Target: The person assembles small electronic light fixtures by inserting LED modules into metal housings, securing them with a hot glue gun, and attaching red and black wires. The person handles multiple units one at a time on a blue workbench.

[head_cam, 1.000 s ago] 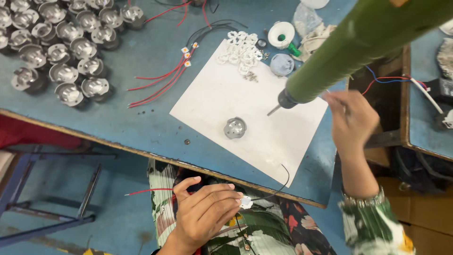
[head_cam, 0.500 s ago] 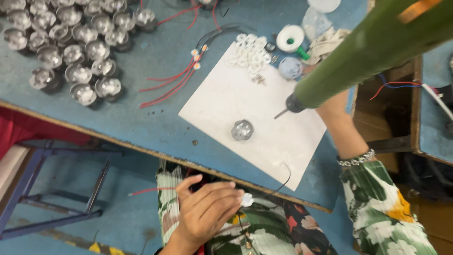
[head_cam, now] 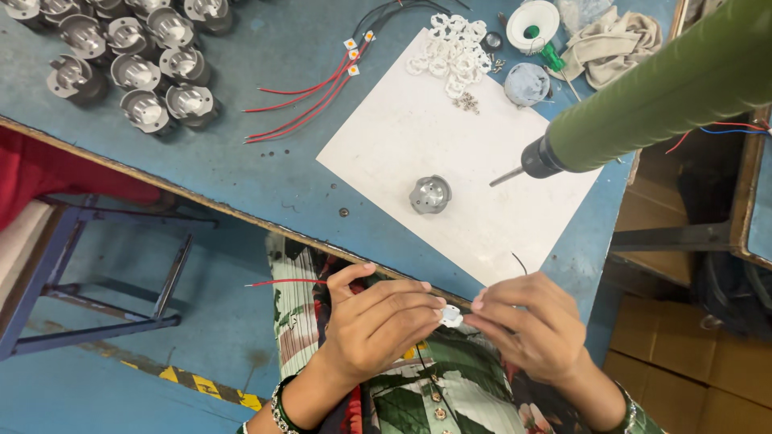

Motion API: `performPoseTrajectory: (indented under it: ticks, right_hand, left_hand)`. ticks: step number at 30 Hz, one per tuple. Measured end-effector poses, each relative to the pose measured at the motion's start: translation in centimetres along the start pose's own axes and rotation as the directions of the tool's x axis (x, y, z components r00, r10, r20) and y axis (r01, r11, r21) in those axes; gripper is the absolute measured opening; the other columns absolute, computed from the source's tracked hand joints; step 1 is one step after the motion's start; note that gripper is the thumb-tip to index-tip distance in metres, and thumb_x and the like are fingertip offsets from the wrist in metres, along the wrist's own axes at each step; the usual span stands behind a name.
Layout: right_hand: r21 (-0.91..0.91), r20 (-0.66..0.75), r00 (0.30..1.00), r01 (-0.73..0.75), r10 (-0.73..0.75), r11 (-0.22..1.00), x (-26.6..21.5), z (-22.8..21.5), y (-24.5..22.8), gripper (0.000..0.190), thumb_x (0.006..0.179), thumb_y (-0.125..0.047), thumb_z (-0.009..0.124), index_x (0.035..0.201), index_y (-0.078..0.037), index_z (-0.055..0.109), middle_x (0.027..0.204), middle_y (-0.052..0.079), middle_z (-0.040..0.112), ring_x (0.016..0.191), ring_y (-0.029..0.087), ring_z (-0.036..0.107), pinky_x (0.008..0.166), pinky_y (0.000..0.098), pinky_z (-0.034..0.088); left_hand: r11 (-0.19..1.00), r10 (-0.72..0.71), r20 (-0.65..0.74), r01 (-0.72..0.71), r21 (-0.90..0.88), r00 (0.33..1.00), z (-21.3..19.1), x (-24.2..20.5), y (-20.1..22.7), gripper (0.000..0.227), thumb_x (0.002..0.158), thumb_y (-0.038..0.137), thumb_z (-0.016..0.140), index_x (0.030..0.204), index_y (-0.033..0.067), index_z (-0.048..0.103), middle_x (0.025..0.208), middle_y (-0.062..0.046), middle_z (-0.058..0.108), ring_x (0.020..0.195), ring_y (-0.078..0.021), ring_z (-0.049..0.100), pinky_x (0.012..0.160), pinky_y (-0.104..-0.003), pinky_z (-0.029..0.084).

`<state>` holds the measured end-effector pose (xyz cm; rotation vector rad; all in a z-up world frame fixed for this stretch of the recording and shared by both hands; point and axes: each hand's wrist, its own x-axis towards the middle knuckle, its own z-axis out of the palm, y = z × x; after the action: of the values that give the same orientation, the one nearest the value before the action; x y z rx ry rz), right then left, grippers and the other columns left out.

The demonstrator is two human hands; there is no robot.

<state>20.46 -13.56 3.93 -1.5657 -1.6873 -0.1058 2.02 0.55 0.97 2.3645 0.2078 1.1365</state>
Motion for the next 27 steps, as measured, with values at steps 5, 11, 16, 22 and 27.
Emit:
performPoseTrajectory:
  ticks: [5, 11, 16, 22, 27]
  right_hand:
    - [0.002, 0.011, 0.999, 0.048, -0.048, 0.999, -0.8, 0.5, 0.5, 0.025, 0.073, -0.007, 0.089, 0.093, -0.008, 0.073, 0.089, 0.003, 0.070, 0.073, 0.019, 0.069, 0.060, 0.0299, 0.053]
    - [0.055, 0.064, 0.993, 0.096, -0.099, 0.994, -1.2, 0.3, 1.4, 0.024, 0.073, -0.005, 0.086, 0.092, -0.006, 0.071, 0.087, 0.003, 0.069, 0.070, 0.019, 0.069, 0.058, 0.0299, 0.053]
    - [0.078, 0.080, 0.989, 0.119, -0.125, 0.990, -1.2, -0.1, 2.2, 0.023, 0.073, -0.007, 0.086, 0.089, -0.005, 0.070, 0.083, 0.004, 0.067, 0.068, 0.020, 0.068, 0.056, 0.0303, 0.052]
    - [0.053, 0.055, 0.991, 0.116, -0.119, 0.992, -1.6, -0.2, 2.7, 0.021, 0.074, -0.005, 0.085, 0.088, -0.005, 0.070, 0.082, 0.004, 0.067, 0.068, 0.020, 0.068, 0.056, 0.0306, 0.053]
    - [0.035, 0.055, 0.992, 0.110, -0.112, 0.993, -2.0, -0.8, 2.7, 0.022, 0.071, -0.007, 0.086, 0.087, -0.005, 0.070, 0.082, 0.004, 0.067, 0.067, 0.020, 0.068, 0.055, 0.0307, 0.052]
  left_hand:
    - [1.000, 0.004, -0.015, -0.004, -0.003, 1.000, 0.1, 0.1, 0.3, 0.016, 0.092, 0.019, 0.083, 0.094, 0.0185, 0.067, 0.100, 0.010, 0.075, 0.101, -0.0075, 0.072, 0.108, -0.040, 0.031]
    - [1.000, 0.018, 0.001, -0.018, -0.009, 1.000, 0.3, -0.1, 0.2, 0.015, 0.092, 0.018, 0.082, 0.094, 0.0214, 0.068, 0.103, 0.011, 0.076, 0.103, -0.0080, 0.072, 0.109, -0.039, 0.031]
    - [0.990, -0.074, 0.088, 0.084, -0.116, 0.993, 0.8, 0.2, 0.3, 0.017, 0.090, 0.023, 0.083, 0.099, 0.0193, 0.069, 0.105, 0.010, 0.076, 0.105, -0.0096, 0.072, 0.109, -0.042, 0.030]
    - [0.726, -0.397, 0.354, 0.525, -0.444, 0.847, 0.6, 0.0, -0.1, 0.026, 0.084, 0.021, 0.082, 0.107, 0.0107, 0.073, 0.109, 0.002, 0.079, 0.107, -0.0128, 0.072, 0.114, -0.044, 0.028]
    - [0.170, -0.499, 0.583, 0.732, -0.660, 0.641, 1.0, 0.3, -0.8, 0.024, 0.095, 0.017, 0.071, 0.115, 0.0040, 0.069, 0.117, -0.005, 0.078, 0.115, -0.0157, 0.070, 0.105, -0.037, 0.052]
